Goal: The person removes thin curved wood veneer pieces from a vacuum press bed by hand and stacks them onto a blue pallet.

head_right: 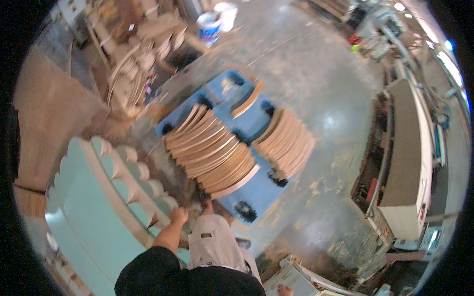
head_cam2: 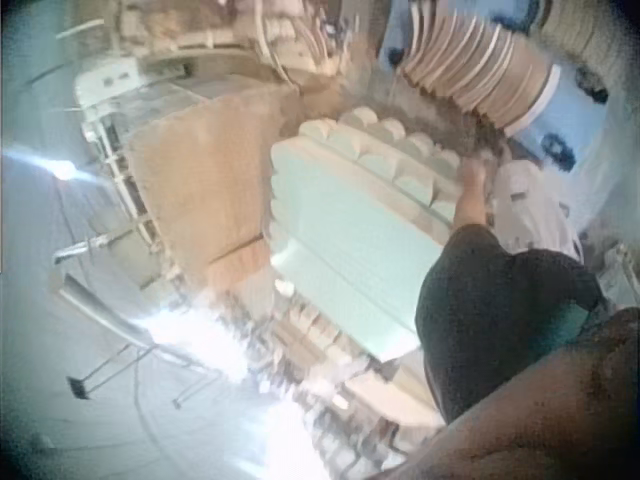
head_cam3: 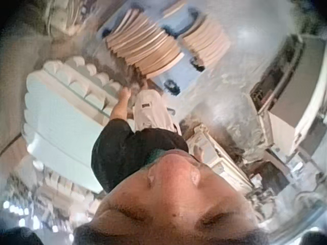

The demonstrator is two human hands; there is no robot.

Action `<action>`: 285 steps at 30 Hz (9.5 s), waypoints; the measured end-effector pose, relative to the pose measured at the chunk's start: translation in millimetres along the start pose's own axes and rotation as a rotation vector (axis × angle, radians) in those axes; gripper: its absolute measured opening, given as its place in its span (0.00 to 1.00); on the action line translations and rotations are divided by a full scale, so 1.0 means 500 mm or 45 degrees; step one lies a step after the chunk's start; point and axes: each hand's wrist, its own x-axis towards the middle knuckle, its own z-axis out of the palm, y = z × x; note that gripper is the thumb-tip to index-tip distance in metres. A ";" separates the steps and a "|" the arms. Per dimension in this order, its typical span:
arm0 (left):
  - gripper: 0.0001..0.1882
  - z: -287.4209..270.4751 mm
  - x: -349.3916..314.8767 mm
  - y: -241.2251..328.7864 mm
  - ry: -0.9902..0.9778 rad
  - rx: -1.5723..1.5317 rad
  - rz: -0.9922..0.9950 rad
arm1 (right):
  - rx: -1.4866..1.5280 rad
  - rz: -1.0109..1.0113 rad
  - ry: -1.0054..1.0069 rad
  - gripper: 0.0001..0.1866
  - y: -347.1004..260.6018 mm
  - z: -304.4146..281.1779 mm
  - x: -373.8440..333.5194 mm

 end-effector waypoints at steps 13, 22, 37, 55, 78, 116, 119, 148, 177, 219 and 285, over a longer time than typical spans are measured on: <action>0.27 0.120 -0.406 0.501 -0.015 0.188 0.378 | -0.907 -0.422 0.658 0.12 0.766 0.024 -0.124; 0.33 0.300 -0.649 1.004 -0.304 0.508 1.190 | 1.947 0.809 1.126 0.19 0.683 0.212 -0.314; 0.13 0.891 -1.623 0.948 -1.150 0.322 2.755 | 2.270 1.406 1.447 0.13 0.873 0.322 -0.367; 0.17 1.186 -2.370 0.099 -1.736 1.003 3.400 | 3.092 1.647 1.735 0.05 1.085 0.532 -0.610; 0.28 1.404 -2.499 -0.340 -0.701 0.855 3.092 | 2.269 0.796 1.993 0.18 1.835 0.050 -1.077; 0.33 1.327 -2.613 -0.339 -0.111 1.004 2.689 | 2.050 -0.402 0.991 0.13 2.132 -0.464 -0.940; 0.31 1.308 -2.575 -0.337 -0.193 0.957 2.655 | 1.940 -0.476 0.837 0.17 2.075 -0.535 -0.870; 0.25 1.312 -2.330 -0.047 -1.540 0.401 2.063 | 1.862 -0.363 0.998 0.28 1.583 -0.770 -0.542; 0.21 1.296 -2.378 -0.242 -0.233 0.676 2.975 | 1.548 -0.191 1.116 0.19 1.859 -0.526 -0.746; 0.27 1.493 -2.575 -0.456 0.010 0.826 3.348 | 2.030 -0.269 1.165 0.18 2.010 -0.646 -0.769; 0.36 1.486 -2.592 -0.265 -1.621 0.540 2.094 | 1.710 -0.183 1.151 0.17 1.909 -0.713 -0.682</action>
